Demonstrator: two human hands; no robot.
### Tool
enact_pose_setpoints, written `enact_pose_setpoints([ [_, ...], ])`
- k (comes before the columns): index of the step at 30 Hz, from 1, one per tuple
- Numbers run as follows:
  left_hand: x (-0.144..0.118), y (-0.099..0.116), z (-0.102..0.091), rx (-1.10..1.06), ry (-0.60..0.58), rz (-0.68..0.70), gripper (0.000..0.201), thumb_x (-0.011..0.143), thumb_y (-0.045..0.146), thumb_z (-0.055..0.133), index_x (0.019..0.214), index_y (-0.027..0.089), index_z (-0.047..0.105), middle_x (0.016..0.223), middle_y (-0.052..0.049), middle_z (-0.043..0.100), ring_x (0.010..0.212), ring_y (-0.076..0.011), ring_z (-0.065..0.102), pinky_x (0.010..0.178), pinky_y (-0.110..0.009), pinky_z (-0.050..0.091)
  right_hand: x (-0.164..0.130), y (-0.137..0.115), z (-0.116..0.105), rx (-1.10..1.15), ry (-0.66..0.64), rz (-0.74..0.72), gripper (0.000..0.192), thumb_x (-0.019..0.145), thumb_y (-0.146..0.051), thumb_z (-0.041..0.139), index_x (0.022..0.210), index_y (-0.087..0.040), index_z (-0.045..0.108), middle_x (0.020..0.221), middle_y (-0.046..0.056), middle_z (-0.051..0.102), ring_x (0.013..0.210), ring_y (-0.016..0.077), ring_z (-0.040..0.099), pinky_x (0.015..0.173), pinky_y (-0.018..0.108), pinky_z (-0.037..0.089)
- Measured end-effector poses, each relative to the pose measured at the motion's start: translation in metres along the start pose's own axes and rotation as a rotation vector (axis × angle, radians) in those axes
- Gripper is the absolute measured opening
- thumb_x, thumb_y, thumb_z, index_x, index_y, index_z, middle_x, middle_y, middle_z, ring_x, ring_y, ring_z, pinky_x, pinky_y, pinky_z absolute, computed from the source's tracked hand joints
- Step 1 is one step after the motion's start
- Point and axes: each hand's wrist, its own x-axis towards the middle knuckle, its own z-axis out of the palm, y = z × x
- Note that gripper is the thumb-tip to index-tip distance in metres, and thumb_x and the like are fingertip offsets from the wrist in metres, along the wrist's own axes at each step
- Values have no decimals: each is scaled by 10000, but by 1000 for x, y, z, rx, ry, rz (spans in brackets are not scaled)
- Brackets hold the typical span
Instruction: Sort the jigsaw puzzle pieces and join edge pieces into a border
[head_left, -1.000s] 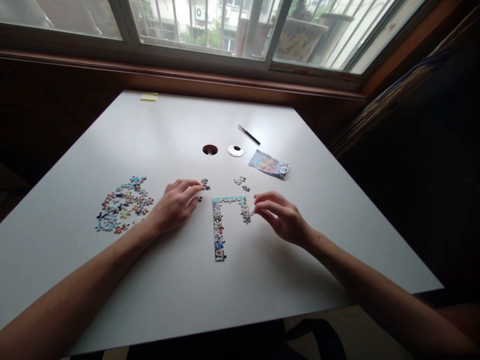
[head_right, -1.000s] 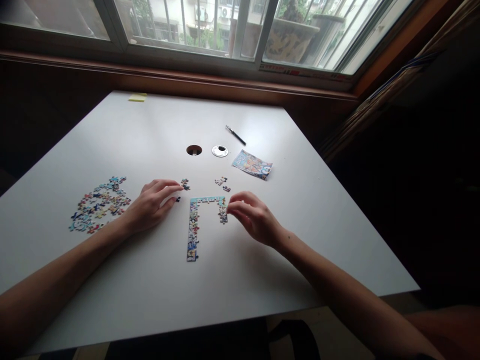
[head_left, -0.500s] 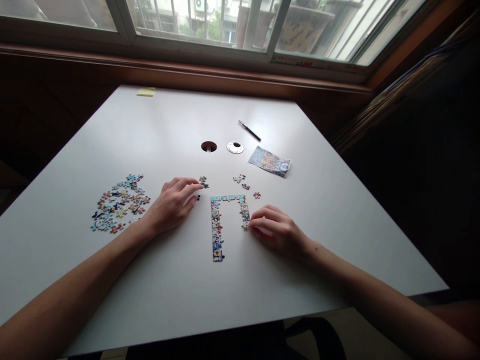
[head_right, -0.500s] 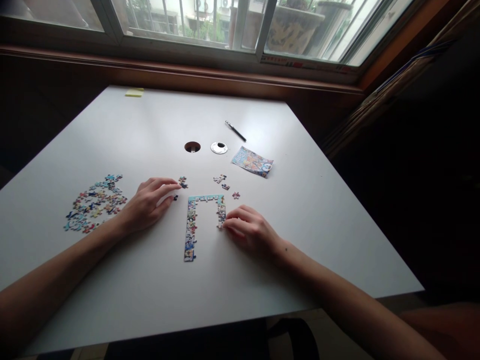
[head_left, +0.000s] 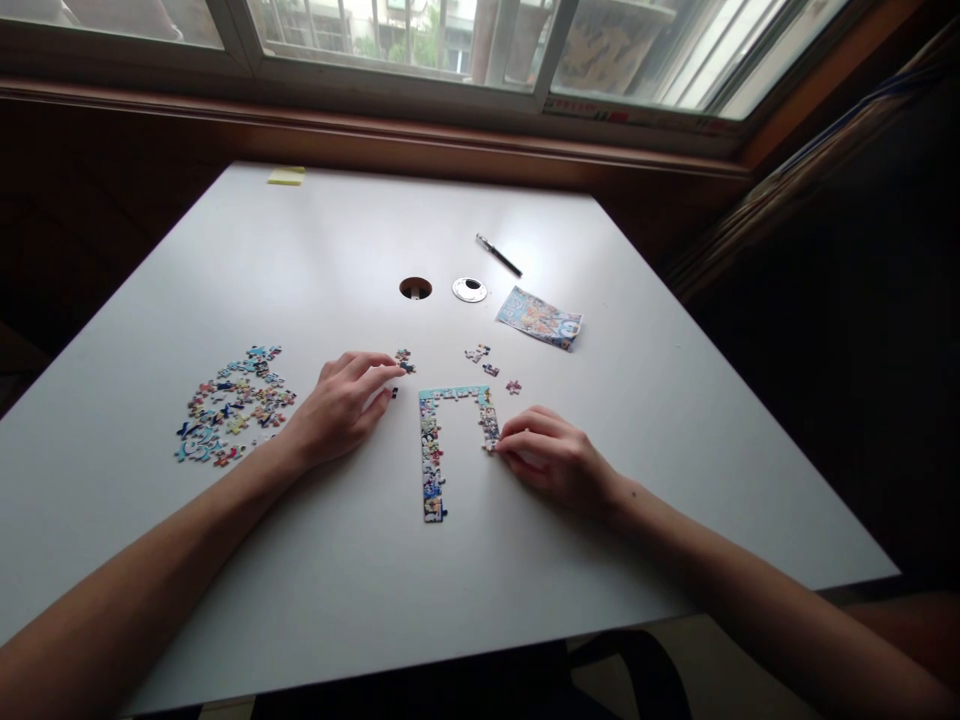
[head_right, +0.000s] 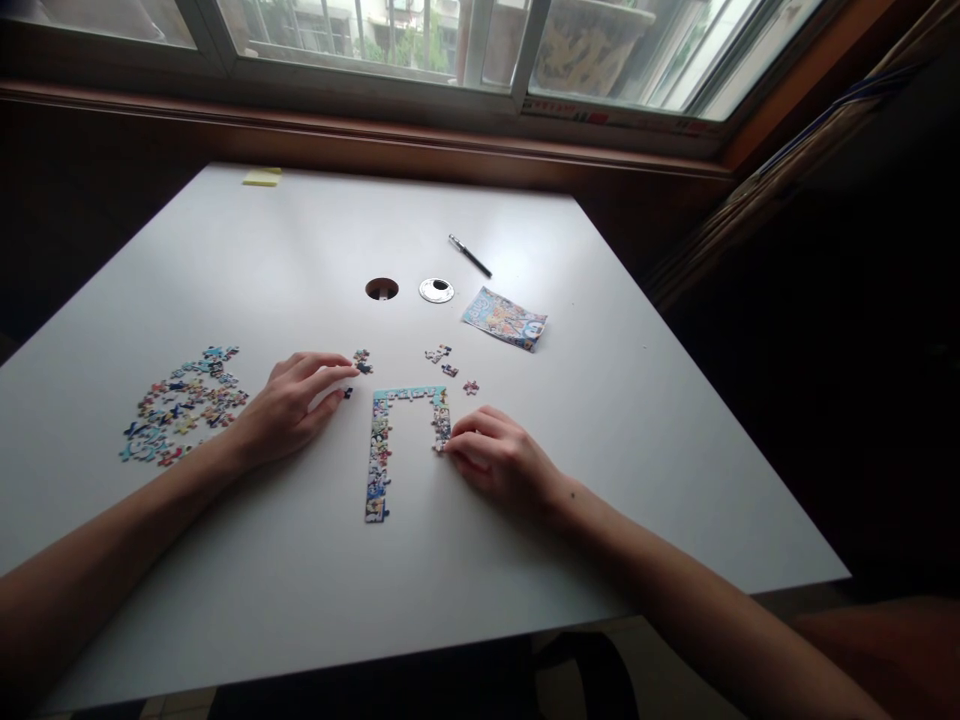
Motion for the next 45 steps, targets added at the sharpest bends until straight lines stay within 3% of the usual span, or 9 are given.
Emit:
enact_pose_setpoints([
  [5,-2,15,-4,-31,75,156,226,897,184,570,1069,286,674,1152,-12,708,1156,-232,580,1013,-438,388,-1,1,1,19,6,25,163,873,-104,623,973,-219,681,941,76,670,883,190,608,772,348,555],
  [10,17,54,1,-101,-133,337,198,925,254,570,1089,249,681,1180,-24,707,1170,-223,588,1039,-411,370,-1,2,1,15,7,36,146,879,-116,623,961,-222,682,937,73,675,871,187,606,775,348,554],
  [14,39,71,14,-143,-199,406,230,932,258,561,1131,234,672,1220,-35,694,1188,-223,583,1046,-396,368,-1,2,1,13,11,33,133,883,-129,628,961,-223,680,933,70,679,861,183,609,779,348,556],
  [28,46,73,26,-192,-272,442,303,864,137,537,1109,256,671,1195,-12,712,1151,-198,600,1054,-378,344,-2,5,2,30,18,38,155,881,-130,624,987,-230,679,950,71,688,884,190,625,795,352,565],
  [45,46,74,20,-160,-283,441,290,875,152,553,1108,269,680,1203,3,714,1147,-204,601,1066,-406,302,-4,6,-4,-1,-57,58,153,928,-176,614,1038,-236,700,945,74,677,874,189,621,772,334,549],
])
